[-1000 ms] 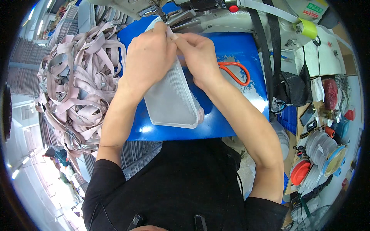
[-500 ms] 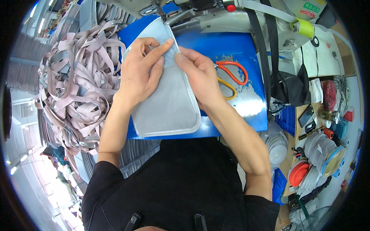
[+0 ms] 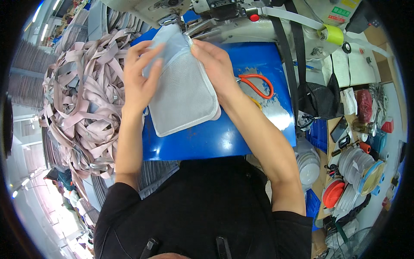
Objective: The person operates a sewing machine to stitch the edges of light blue fabric masks. They repeatedly pick up masks from a pile, align them under the presser foot, and sew the perimeter. After sewing, they use scissors to trim excess threads and place the finished masks into a stack.
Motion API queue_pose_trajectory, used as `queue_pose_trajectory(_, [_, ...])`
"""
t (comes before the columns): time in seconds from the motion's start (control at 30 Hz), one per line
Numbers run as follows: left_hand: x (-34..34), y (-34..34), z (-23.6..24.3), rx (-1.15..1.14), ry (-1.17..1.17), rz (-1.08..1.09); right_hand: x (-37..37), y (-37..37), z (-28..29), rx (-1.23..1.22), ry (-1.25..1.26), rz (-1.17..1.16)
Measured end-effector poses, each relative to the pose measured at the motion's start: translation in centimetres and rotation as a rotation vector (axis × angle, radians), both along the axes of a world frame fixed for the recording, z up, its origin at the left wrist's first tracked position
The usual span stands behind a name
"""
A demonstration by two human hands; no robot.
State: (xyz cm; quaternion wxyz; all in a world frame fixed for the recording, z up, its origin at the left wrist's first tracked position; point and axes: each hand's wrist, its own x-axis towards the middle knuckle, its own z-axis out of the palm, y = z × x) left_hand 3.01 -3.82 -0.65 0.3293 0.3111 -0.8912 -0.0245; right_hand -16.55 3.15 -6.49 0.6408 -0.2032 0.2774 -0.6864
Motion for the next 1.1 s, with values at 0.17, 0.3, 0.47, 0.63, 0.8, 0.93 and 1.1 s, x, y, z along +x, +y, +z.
queue_pose_trajectory(0.17, [6.6, 2.8, -7.4, 0.977, 0.795, 0.376, 0.2, 0.2, 0.8, 0.052, 0.033, -0.015])
queue_pose_trajectory(0.3, [7.2, 4.8, -6.0, 1.061, 0.823, 0.180, -2.2, 1.6, 0.4, 0.010, 0.361, -0.177])
queue_pose_trajectory(0.47, [9.2, 3.3, -4.5, 0.996, 0.817, 0.073, -7.0, 1.3, 0.8, -0.128, 0.437, -0.549])
queue_pose_trajectory(0.63, [8.9, 3.6, -2.5, 0.935, 0.787, 0.052, -7.7, 1.0, 1.1, -0.083, 0.233, -0.506])
queue_pose_trajectory(0.8, [9.1, 3.1, -1.8, 0.939, 0.775, 0.058, -5.1, 1.9, 0.8, -0.042, 0.309, -0.447])
queue_pose_trajectory(0.93, [8.7, 3.5, -1.6, 0.919, 0.771, 0.045, -0.7, 4.0, 0.2, -0.013, 0.504, -0.206])
queue_pose_trajectory(1.1, [8.7, 3.3, -1.4, 0.938, 0.799, 0.043, 1.2, 5.9, 0.1, -0.078, 0.317, -0.065])
